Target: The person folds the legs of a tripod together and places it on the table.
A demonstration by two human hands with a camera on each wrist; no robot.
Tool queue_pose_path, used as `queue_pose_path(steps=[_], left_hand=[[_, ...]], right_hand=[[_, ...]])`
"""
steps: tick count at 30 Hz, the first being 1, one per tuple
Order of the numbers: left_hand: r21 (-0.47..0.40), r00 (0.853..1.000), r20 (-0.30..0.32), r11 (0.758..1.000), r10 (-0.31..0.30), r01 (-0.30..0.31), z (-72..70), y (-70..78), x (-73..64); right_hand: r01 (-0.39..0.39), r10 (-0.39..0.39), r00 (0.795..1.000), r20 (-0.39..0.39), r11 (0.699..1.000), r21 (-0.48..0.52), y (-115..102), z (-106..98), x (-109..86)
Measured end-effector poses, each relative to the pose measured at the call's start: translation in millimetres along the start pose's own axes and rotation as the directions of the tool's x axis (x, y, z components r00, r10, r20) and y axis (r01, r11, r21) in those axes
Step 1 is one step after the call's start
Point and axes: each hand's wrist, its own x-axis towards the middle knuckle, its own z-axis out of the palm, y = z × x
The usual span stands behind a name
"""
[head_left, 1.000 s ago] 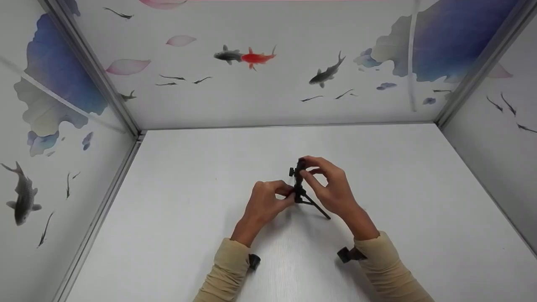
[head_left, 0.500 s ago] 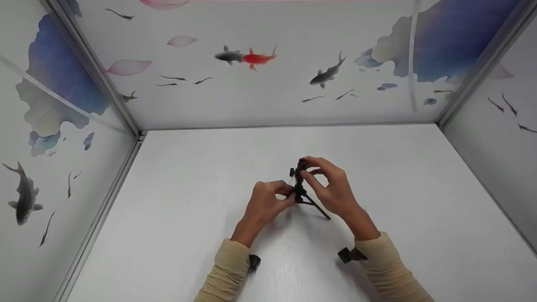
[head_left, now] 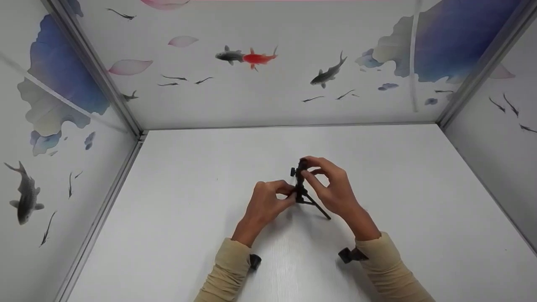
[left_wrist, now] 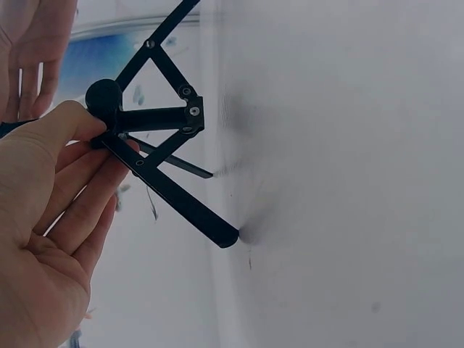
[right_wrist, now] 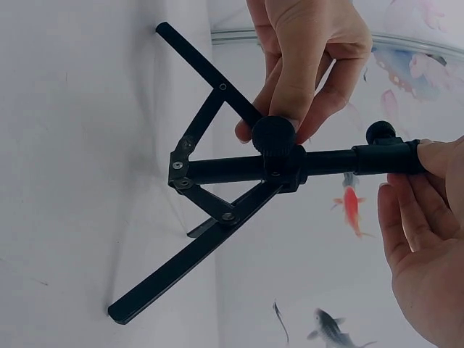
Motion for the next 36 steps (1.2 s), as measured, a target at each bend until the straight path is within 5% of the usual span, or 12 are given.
queue_pose_path(steps=[36], left_hand=[[-0.071,0.999,-0.032,0.997,0.018,-0.020,1.0,-1.4,1.3]], right_hand=[[-0.019,0.019,1.000,0.005,1.000,-0.008,-1.5,-1.2,0.3]])
